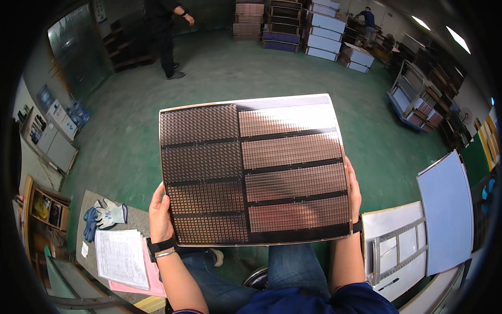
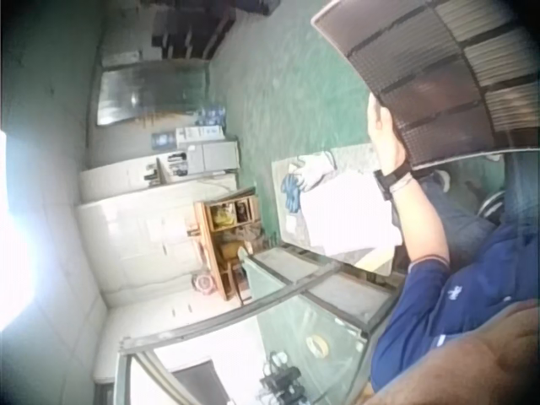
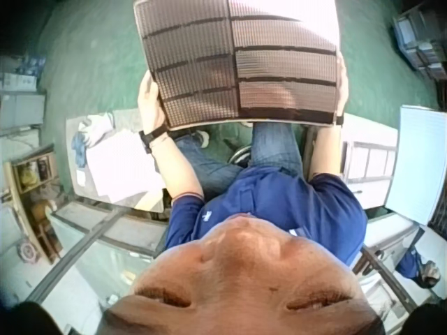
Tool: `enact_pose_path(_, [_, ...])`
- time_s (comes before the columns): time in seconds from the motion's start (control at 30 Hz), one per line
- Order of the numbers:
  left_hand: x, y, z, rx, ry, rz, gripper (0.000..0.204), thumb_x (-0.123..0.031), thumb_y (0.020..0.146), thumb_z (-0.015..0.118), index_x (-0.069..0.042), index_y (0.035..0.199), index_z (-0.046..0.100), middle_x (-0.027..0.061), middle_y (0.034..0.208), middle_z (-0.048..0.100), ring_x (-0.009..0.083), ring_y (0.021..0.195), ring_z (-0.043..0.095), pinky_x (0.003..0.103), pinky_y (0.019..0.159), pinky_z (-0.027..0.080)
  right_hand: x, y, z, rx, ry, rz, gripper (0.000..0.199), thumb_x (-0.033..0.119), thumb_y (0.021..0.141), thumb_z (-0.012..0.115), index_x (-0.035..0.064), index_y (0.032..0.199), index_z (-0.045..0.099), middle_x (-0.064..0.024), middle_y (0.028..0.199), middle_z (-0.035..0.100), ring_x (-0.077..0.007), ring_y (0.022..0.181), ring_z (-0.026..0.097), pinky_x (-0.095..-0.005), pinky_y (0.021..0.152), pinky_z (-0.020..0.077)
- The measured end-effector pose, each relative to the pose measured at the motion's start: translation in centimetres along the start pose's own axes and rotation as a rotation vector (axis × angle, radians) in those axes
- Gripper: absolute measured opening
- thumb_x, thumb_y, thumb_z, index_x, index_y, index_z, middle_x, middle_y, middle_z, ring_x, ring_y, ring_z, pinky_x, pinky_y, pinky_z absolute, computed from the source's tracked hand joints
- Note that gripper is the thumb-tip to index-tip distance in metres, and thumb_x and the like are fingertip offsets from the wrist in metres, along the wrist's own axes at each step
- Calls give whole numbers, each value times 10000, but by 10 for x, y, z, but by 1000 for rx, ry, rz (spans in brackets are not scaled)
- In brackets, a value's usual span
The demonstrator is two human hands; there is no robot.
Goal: The person is holding and rotating a large reflective mesh panel to inspect it from different angles.
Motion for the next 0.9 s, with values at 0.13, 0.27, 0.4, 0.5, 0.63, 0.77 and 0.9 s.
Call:
enact_pose_path(0.13, [-1, 0, 1, 9, -20, 2, 406, -60, 911, 508, 18, 1298, 411, 118, 1212, 542, 166, 1027, 563, 291, 882, 470, -2, 0, -2, -3, 44, 19, 466, 241, 961, 258, -10, 1346, 337, -108, 1358, 399, -195, 1219, 415, -323, 1020, 340])
enact_pose_path(0.27, [-3, -1, 1, -7, 17, 20, 396, -72, 906, 523, -11, 1286, 431, 92, 1194, 557, 159, 1036, 560, 298, 897, 462, -3, 1, 1, 41, 47, 18, 476, 252, 965, 273, -21, 1351, 331, -111, 1385, 373, -201, 1249, 379, -313, 1046, 294])
enact_pose_path(0.4, [-3, 0, 4, 3, 20, 15, 394, -70, 906, 521, -10, 1285, 431, 91, 1198, 554, 160, 1041, 557, 297, 900, 461, -4, 2, -4, 57, 35, 21, 496, 271, 968, 280, -30, 1361, 310, -114, 1406, 346, -208, 1281, 338, -308, 1067, 251])
enact_pose_path(0.5, [-2, 0, 3, 6, 11, 5, 392, -68, 907, 517, -6, 1284, 430, 92, 1203, 551, 160, 1045, 555, 293, 900, 461, -7, 3, -11, 43, 36, 34, 502, 273, 967, 288, -31, 1366, 298, -114, 1412, 337, -209, 1283, 335, -307, 1069, 247])
enact_pose_path(0.63, [-3, 0, 3, -1, 30, 25, 414, -68, 913, 508, 25, 1302, 403, 120, 1225, 535, 170, 1046, 553, 296, 899, 457, -6, 2, -10, 36, 22, 30, 505, 271, 964, 297, -32, 1368, 293, -118, 1413, 334, -209, 1285, 334, -304, 1072, 243])
enact_pose_path(0.77, [-4, 0, 3, -6, 45, 29, 408, -70, 912, 510, 21, 1297, 412, 119, 1222, 537, 170, 1046, 553, 297, 901, 455, -3, 1, -10, 17, -46, 22, 509, 274, 963, 300, -32, 1370, 289, -119, 1413, 332, -209, 1288, 332, -302, 1073, 242])
enact_pose_path(0.9, [-4, -1, 3, -12, 50, 26, 406, -72, 911, 513, 16, 1296, 417, 117, 1220, 540, 170, 1043, 555, 300, 902, 454, -7, 3, -13, 43, -20, 12, 500, 269, 960, 298, -24, 1364, 300, -125, 1404, 342, -207, 1277, 348, -311, 1064, 267])
Point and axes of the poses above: each hand's wrist, its own y-axis towards the middle knuckle, its own z-axis out of the palm, x = y × z, the point moved 8 cm from there along y, towards the middle knuckle
